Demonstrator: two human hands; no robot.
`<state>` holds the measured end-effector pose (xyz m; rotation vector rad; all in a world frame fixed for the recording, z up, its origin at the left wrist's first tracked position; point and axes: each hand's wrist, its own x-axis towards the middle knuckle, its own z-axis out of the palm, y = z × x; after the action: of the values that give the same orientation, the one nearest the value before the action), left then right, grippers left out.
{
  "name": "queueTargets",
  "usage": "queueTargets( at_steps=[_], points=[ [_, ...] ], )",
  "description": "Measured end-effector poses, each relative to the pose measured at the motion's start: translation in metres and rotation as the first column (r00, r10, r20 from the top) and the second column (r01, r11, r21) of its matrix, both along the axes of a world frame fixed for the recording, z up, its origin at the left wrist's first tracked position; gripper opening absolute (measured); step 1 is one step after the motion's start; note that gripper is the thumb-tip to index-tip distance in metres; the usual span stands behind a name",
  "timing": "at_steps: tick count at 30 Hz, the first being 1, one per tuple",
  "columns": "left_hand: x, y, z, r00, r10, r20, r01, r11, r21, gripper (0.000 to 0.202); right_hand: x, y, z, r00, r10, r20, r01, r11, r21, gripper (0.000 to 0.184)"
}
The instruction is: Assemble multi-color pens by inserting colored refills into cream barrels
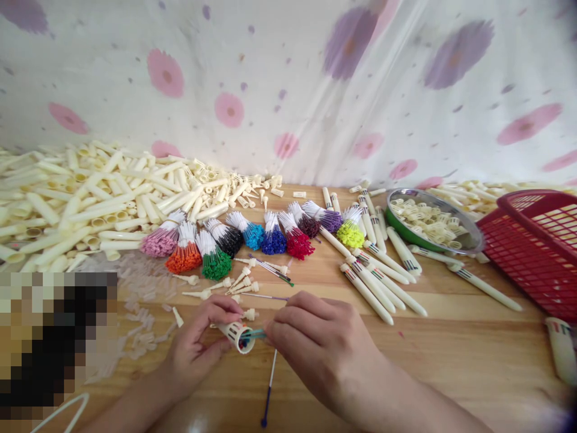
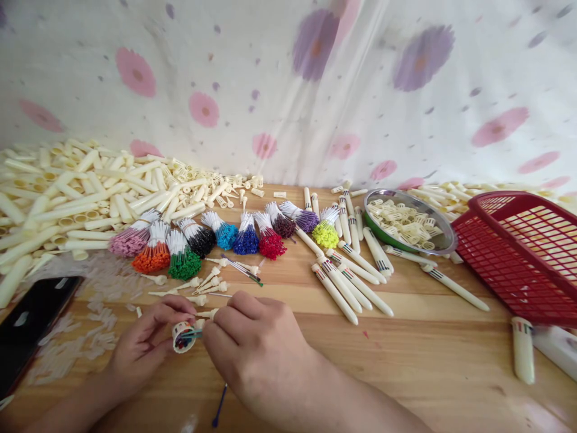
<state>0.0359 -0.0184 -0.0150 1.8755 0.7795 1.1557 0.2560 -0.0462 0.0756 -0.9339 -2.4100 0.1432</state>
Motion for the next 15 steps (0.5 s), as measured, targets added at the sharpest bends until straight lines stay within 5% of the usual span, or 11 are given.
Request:
queueTargets(
  at_steps=[15],
  points=[
    [0.0000, -0.0001, 0.0006, 0.996, -0.085, -0.006, 0.085, 0.994, -0.069, 0.021, 0.0034, -0.0014, 0.0058, 0.999, -0.005, 0.040, 0.004, 0.999, 0.039, 0.020]
  ],
)
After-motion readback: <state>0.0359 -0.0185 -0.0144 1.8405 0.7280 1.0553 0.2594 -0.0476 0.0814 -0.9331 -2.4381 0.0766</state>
